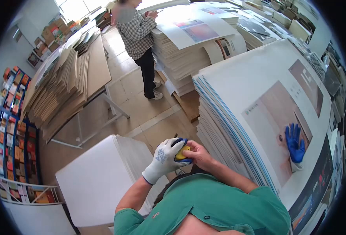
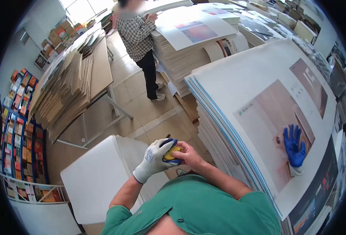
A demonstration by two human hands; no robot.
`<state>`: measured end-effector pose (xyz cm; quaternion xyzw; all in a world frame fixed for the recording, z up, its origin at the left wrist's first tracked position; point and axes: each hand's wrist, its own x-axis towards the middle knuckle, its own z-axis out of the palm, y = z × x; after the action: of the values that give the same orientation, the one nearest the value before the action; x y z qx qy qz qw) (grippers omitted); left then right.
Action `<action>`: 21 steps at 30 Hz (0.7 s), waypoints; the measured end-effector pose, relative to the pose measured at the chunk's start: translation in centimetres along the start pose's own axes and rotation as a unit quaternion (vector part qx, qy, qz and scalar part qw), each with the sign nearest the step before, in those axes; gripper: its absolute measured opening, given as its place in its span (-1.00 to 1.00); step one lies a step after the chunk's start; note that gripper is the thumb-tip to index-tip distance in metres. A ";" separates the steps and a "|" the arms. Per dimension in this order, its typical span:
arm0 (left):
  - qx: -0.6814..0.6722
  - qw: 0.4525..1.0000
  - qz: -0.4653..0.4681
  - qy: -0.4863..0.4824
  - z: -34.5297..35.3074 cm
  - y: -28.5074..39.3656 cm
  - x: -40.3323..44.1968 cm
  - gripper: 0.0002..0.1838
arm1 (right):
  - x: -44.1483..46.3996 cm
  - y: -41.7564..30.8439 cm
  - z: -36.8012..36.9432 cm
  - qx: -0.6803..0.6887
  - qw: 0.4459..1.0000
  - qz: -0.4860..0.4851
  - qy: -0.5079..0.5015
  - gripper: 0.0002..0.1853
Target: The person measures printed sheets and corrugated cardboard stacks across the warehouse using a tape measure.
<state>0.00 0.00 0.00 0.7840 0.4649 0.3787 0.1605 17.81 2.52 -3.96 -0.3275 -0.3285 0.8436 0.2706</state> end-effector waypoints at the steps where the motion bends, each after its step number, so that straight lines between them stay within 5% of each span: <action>1: -0.019 0.999 -0.034 -0.032 -0.1 0.0 -0.4 -0.36 | -0.4 0.4 0.4 -0.015 0.999 0.001 0.035 -0.48; 2: -0.037 0.995 -0.069 -0.063 -0.3 -0.2 -0.8 -0.37 | -0.5 0.7 0.7 -0.032 0.997 0.003 0.069 -0.58; 3: 0.023 0.986 -0.104 -0.126 -8.5 -9.1 4.0 -0.39 | 12.1 -1.0 5.3 0.007 0.998 -0.024 0.049 -0.68; 8: 0.039 0.981 -0.123 -0.148 -10.4 -16.4 9.0 -0.44 | 20.6 -4.0 3.9 0.076 0.997 0.010 0.012 -0.78; 15: -0.110 0.965 -0.143 -0.190 -13.2 -24.2 17.2 -0.48 | 29.8 -11.0 2.2 0.029 0.993 0.044 -0.102 -0.83; 20: -0.055 0.965 -0.065 -0.249 -16.4 -31.4 21.4 -0.46 | 33.7 -16.2 2.9 -0.059 0.996 -0.065 -0.012 -0.86; 21: -0.126 0.948 -0.116 -0.270 -17.3 -32.7 22.2 -0.46 | 34.7 -17.3 3.1 -0.083 0.991 -0.102 0.030 -0.87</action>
<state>-26.48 34.03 1.58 0.7709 0.4404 0.1875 0.4202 -2.40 35.69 -2.57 -0.3386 -0.4213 0.7709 0.3371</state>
